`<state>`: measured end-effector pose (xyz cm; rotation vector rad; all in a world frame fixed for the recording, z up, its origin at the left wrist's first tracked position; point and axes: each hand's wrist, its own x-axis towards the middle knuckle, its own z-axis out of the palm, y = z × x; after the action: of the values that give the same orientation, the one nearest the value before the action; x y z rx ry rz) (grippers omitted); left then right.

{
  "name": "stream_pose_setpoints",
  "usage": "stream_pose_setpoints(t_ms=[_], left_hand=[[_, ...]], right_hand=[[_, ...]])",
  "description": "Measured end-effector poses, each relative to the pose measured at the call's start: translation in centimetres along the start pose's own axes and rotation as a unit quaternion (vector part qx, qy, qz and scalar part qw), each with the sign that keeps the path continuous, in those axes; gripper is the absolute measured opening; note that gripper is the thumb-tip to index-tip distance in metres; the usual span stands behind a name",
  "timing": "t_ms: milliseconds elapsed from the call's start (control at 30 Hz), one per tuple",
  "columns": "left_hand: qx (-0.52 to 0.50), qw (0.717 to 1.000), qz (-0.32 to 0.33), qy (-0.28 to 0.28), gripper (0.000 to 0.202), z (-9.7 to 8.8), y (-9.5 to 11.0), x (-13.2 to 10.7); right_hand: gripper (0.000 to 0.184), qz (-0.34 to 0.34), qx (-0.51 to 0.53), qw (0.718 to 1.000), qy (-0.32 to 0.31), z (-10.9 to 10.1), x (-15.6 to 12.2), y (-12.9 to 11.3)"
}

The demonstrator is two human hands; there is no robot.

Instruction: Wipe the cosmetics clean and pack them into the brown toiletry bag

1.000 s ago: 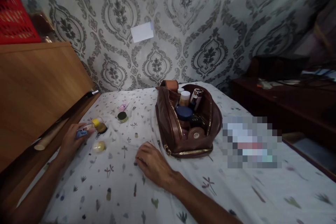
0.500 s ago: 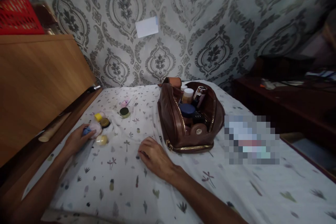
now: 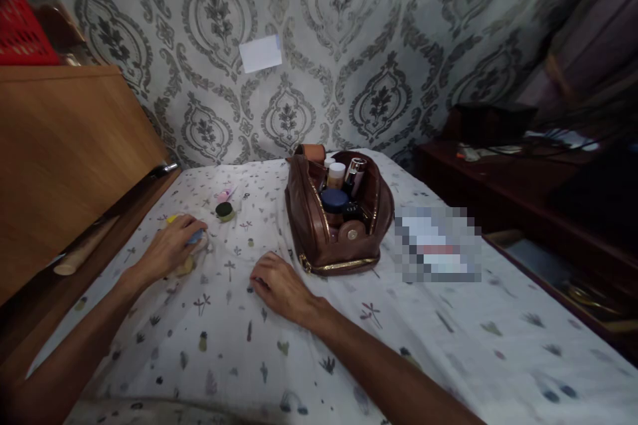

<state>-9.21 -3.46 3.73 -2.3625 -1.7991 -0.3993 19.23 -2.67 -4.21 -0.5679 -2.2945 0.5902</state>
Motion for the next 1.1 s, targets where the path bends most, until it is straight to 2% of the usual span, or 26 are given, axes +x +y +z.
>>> stream_pose_setpoints(t_ms=[100, 233, 333, 400, 500, 567, 667, 767, 833, 933, 1000, 1100], left_hand=[[-0.071, 0.997, 0.038, 0.01, 0.025, 0.0, 1.6, 0.9], [-0.214, 0.976, 0.019, 0.029, 0.022, 0.7, 5.2, 1.1], [-0.305, 0.952, 0.016, 0.031, 0.023, 1.2, 7.5, 1.0], [-0.368, 0.929, 0.007, 0.026, 0.024, 1.1, 8.1, 1.1], [-0.43, 0.901, -0.058, 0.029, 0.029, 0.9, 8.1, 1.4], [-0.441, 0.892, -0.09, 0.034, 0.034, 1.1, 8.1, 1.4], [-0.444, 0.892, -0.071, 0.045, 0.039, 2.3, 8.6, 1.2], [-0.456, 0.886, -0.061, 0.049, 0.043, 3.8, 9.0, 0.7], [-0.48, 0.874, -0.071, 0.032, 0.044, 4.7, 8.8, 0.6], [-0.509, 0.858, -0.069, 0.0, 0.048, 5.9, 7.9, 0.7], [-0.51, 0.858, -0.065, -0.008, 0.05, 6.5, 7.4, 0.7], [-0.483, 0.873, -0.065, 0.008, 0.049, 7.0, 7.0, 0.6]], right_hand=[[0.014, 0.046, 0.021, 0.998, 0.024, 0.0, -0.2, 0.1], [0.047, 0.133, 0.048, 0.986, 0.085, 0.2, -0.3, 0.7], [0.054, 0.161, 0.042, 0.983, 0.077, 0.2, 0.0, 0.9], [0.053, 0.176, 0.033, 0.982, 0.06, 0.1, 0.4, 0.7], [0.051, 0.204, 0.027, 0.978, 0.039, -0.3, 1.2, 0.1], [0.053, 0.197, 0.037, 0.979, 0.029, -0.4, 1.6, -0.6], [0.051, 0.161, 0.062, 0.985, 0.001, -0.5, 2.1, -1.6], [0.044, 0.169, 0.072, 0.983, -0.019, 0.0, 2.3, -2.2], [0.051, 0.174, 0.1, 0.98, -0.013, 0.6, 2.4, -2.2], [0.069, 0.176, 0.16, 0.971, 0.032, 1.7, 2.5, -1.8], [0.072, 0.178, 0.179, 0.966, 0.058, 2.3, 2.5, -1.4], [0.08, 0.172, 0.201, 0.963, 0.057, 2.6, 2.2, -0.7]])
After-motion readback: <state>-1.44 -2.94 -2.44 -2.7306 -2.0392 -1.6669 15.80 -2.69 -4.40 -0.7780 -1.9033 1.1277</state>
